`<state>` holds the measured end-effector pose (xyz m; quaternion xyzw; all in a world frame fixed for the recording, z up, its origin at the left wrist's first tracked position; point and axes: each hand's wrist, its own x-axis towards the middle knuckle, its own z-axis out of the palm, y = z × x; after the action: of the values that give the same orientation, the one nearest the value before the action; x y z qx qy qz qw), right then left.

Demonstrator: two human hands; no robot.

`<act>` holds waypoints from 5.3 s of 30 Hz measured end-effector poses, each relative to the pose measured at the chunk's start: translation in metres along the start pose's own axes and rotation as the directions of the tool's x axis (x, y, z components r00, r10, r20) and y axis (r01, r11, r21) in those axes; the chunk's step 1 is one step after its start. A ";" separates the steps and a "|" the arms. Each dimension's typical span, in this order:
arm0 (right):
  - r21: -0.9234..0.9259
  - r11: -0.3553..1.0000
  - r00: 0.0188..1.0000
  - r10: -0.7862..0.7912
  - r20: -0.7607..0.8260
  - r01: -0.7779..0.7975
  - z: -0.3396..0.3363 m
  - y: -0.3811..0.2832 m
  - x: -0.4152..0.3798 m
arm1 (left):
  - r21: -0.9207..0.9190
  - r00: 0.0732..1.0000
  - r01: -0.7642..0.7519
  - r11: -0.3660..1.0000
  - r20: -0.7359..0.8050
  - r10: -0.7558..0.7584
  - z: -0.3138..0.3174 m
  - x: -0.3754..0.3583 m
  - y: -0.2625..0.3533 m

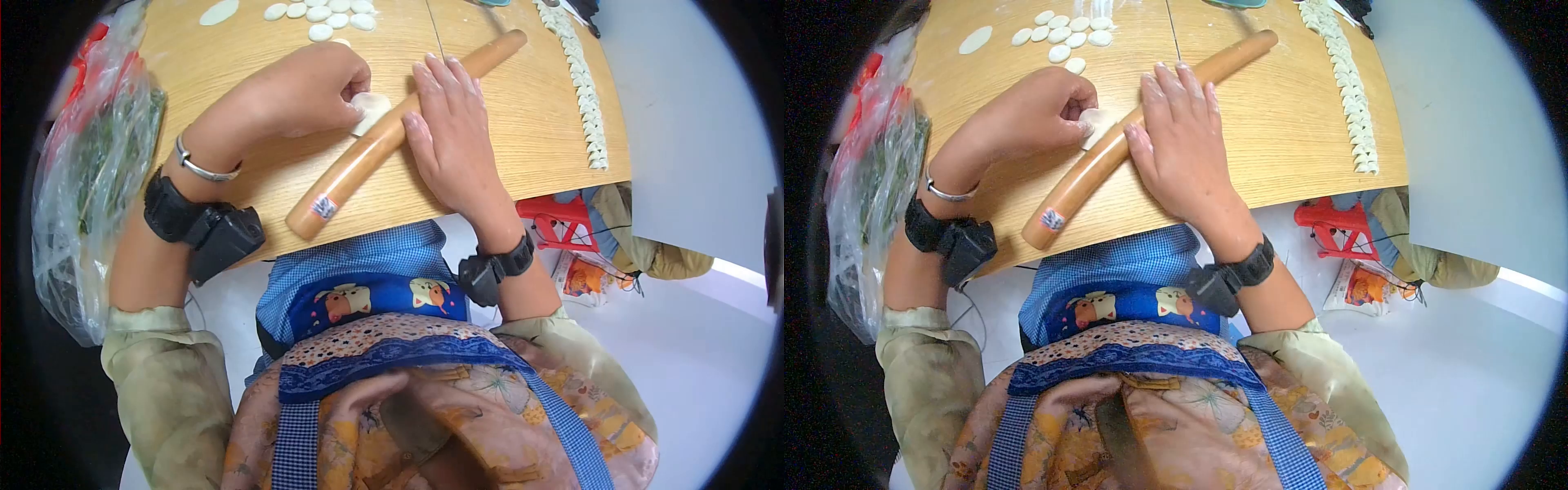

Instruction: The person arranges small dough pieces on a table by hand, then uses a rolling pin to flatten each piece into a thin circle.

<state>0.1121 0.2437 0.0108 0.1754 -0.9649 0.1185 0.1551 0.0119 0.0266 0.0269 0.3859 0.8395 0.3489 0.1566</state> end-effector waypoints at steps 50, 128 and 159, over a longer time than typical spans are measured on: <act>-0.045 0.995 0.996 -0.086 -0.032 0.084 0.009 -0.002 0.026 | -0.200 0.991 0.108 0.974 0.102 -0.089 -0.012 -0.001 -0.003; -0.049 0.997 0.998 -0.059 0.018 0.060 -0.005 -0.003 -0.002 | -0.147 0.995 0.041 0.988 0.094 -0.027 -0.006 -0.003 0.000; 0.001 0.997 0.997 -0.073 -0.001 0.073 0.001 -0.001 0.015 | -0.114 0.999 -0.007 0.993 0.044 0.012 -0.006 -0.002 -0.005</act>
<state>0.0987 0.2379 0.0147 0.2104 -0.9578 0.1133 0.1597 0.0072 0.0204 0.0276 0.3878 0.8127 0.3884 0.1954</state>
